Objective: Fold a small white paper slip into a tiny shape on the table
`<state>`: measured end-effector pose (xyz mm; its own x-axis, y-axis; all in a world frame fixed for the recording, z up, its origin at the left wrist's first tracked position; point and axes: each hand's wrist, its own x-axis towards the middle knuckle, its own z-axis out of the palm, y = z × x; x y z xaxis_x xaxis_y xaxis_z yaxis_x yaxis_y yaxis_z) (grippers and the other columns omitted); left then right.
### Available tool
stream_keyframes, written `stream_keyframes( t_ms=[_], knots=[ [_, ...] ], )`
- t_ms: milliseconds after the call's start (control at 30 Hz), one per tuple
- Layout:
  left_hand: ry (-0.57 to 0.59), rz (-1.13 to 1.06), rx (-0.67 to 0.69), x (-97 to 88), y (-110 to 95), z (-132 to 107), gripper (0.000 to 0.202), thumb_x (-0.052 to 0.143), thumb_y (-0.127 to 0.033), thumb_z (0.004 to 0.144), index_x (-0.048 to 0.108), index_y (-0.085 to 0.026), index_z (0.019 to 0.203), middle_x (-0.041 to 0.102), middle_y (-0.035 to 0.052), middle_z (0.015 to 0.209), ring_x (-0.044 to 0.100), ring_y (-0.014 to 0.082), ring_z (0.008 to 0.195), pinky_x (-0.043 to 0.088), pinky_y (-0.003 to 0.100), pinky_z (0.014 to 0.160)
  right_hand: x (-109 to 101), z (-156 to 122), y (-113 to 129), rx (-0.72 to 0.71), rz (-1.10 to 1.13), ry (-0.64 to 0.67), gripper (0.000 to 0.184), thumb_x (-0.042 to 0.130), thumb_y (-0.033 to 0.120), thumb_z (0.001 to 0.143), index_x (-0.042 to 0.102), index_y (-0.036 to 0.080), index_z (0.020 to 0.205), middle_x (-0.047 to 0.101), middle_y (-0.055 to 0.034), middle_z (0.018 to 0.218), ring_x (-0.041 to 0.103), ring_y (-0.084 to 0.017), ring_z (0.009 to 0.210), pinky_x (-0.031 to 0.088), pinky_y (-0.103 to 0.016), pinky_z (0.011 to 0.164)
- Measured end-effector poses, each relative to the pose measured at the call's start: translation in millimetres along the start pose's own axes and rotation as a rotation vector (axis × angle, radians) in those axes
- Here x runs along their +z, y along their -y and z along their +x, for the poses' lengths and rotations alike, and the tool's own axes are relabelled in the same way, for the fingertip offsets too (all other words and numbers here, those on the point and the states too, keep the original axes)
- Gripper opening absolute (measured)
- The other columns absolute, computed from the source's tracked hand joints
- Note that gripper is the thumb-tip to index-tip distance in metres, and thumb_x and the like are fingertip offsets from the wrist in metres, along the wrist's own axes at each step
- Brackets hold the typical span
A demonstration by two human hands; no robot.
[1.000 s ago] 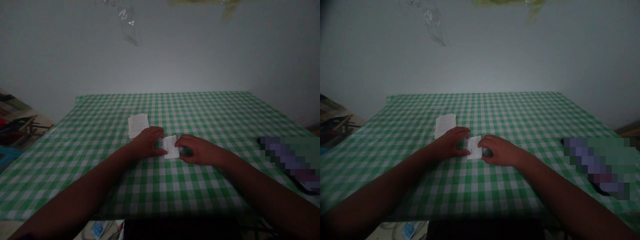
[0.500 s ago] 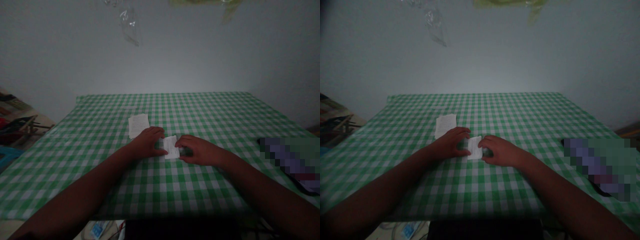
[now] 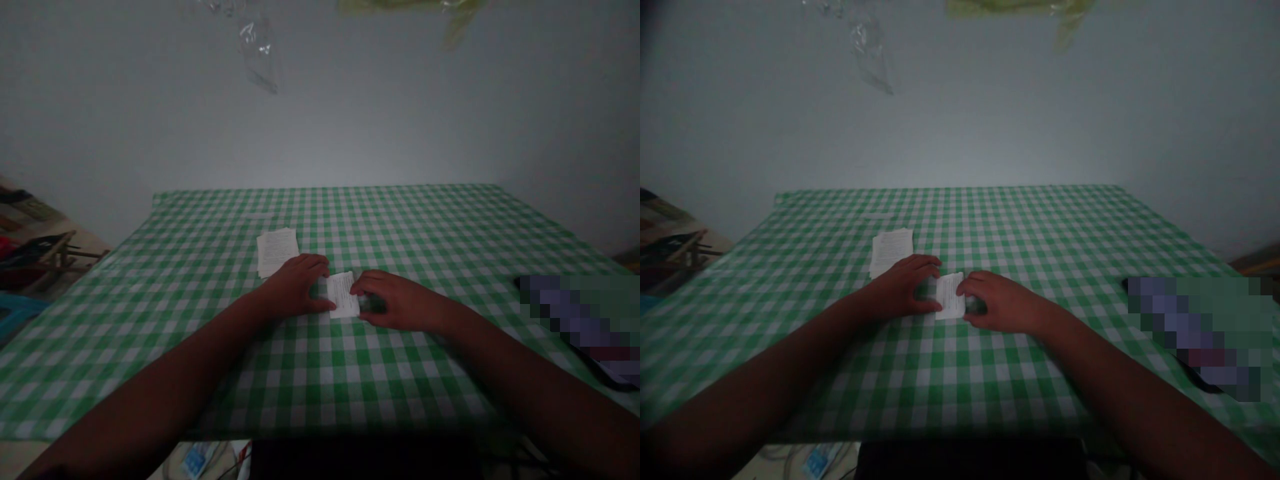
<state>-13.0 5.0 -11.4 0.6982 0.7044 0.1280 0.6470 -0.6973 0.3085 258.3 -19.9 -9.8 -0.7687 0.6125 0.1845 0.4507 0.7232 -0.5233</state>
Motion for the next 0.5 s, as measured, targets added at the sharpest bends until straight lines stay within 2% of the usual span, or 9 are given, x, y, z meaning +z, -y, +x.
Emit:
stream_keyframes(
  t_ms=[233,333,500],
  knots=[
    [-0.01,0.026,0.008,1.3,0.3,0.2,0.059,0.076,-0.056,0.075,0.057,-0.02,0.118,0.055,0.0112,0.137,0.048,0.03,0.129,0.038,0.046,0.109,-3.3,3.0,6.2,-0.099,-0.082,-0.107,0.025,0.062,0.032,0.093,0.066,0.021,0.115,0.063,-0.0106,0.118,0.055,-0.025,0.113,0.045,-0.043,0.098],
    [-0.017,0.025,0.012,1.8,0.7,0.0,0.058,0.076,-0.056,0.075,0.058,-0.02,0.117,0.055,0.0112,0.136,0.048,0.0303,0.13,0.038,0.047,0.108,-1.0,5.7,7.0,-0.145,-0.14,-0.076,0.023,0.06,0.028,0.093,0.069,0.021,0.113,0.065,-0.0097,0.123,0.056,-0.025,0.116,0.042,-0.045,0.103],
    [-0.008,0.021,0.005,2.0,1.0,-0.1,0.056,0.075,-0.056,0.076,0.059,-0.021,0.116,0.054,0.0104,0.137,0.047,0.03,0.131,0.038,0.047,0.109,4.0,8.8,3.9,-0.152,-0.152,-0.039,0.02,0.059,0.024,0.094,0.071,0.021,0.11,0.07,-0.0079,0.116,0.06,-0.024,0.112,0.044,-0.046,0.102]
  ],
)
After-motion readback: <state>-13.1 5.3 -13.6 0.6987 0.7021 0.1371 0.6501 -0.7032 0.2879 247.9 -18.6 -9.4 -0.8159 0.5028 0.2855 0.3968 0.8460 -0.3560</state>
